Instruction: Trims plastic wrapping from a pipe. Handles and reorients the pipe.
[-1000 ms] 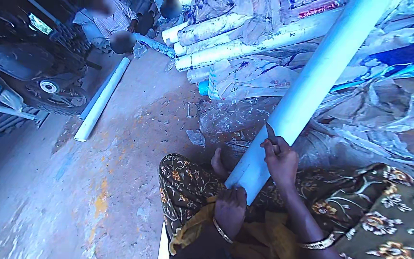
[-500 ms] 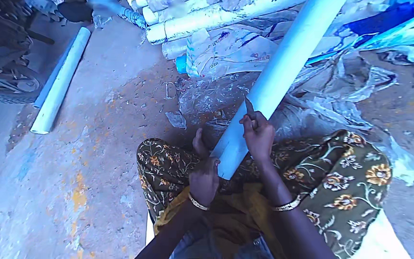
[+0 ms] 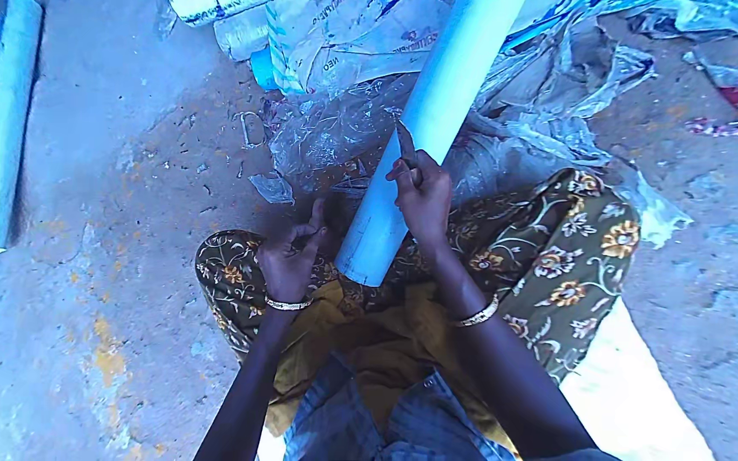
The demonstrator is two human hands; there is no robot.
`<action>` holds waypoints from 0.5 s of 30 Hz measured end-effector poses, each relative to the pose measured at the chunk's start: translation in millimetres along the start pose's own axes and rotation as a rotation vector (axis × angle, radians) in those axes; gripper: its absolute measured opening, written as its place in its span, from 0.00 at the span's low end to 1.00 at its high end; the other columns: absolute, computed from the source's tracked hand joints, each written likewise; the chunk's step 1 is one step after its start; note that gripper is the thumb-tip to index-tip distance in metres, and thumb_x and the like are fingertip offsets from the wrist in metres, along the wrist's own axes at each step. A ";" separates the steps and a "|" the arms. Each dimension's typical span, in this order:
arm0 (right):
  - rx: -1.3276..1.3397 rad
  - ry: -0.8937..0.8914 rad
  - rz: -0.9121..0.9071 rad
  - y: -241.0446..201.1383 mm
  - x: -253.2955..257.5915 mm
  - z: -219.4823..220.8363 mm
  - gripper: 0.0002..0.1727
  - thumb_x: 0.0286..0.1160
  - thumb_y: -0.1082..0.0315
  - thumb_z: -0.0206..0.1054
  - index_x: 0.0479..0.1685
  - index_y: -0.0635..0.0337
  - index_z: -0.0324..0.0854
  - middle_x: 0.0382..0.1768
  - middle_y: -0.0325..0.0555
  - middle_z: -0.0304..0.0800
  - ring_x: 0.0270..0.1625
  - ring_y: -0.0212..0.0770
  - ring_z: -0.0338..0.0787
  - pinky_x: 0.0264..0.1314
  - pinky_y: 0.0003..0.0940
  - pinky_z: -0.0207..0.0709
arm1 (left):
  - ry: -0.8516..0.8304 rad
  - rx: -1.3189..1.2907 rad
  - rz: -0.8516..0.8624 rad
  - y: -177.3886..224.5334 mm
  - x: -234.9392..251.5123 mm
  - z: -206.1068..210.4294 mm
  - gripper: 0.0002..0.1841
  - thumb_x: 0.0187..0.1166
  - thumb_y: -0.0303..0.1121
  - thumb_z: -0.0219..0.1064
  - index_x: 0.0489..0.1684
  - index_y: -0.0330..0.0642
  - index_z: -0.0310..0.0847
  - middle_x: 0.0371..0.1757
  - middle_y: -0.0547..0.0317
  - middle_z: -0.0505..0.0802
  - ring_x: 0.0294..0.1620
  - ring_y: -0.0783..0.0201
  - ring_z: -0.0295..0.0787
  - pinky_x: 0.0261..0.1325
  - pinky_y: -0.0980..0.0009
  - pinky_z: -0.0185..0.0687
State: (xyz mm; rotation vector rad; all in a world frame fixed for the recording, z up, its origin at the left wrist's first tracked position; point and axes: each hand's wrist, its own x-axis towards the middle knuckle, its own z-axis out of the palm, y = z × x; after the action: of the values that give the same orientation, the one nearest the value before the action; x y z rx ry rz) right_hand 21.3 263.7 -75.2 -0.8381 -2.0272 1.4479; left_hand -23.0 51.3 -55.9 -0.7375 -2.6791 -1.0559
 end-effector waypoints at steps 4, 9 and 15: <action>0.130 -0.002 0.034 4.3 2.7 -1.3 0.11 0.87 0.64 0.59 0.37 0.58 0.81 0.25 0.32 0.87 0.15 0.22 0.74 0.21 0.23 0.72 | -0.010 -0.022 0.044 -2.6 -0.3 1.9 0.08 0.73 0.31 0.73 0.35 0.34 0.94 0.30 0.54 0.96 0.30 0.75 0.92 0.42 0.77 0.86; 0.176 0.004 0.024 6.5 1.8 -1.7 0.11 0.88 0.64 0.58 0.38 0.58 0.81 0.28 0.32 0.90 0.15 0.21 0.76 0.19 0.21 0.72 | -0.035 0.069 0.068 1.1 3.5 5.3 0.15 0.81 0.22 0.62 0.62 0.32 0.88 0.53 0.43 0.96 0.53 0.52 0.95 0.61 0.56 0.86; 0.200 -0.029 0.036 2.5 -4.1 -5.9 0.13 0.91 0.60 0.56 0.40 0.57 0.79 0.23 0.35 0.86 0.10 0.25 0.72 0.13 0.21 0.68 | -0.027 0.046 0.160 8.4 -19.9 12.9 0.12 0.81 0.28 0.64 0.41 0.32 0.95 0.40 0.45 0.98 0.44 0.55 0.97 0.54 0.63 0.88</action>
State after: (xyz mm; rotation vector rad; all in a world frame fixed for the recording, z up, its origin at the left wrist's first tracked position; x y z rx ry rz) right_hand 28.7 265.1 -76.0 -0.7766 -1.8579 1.6597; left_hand -1.3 57.7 -66.9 -0.9452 -2.6057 -0.9490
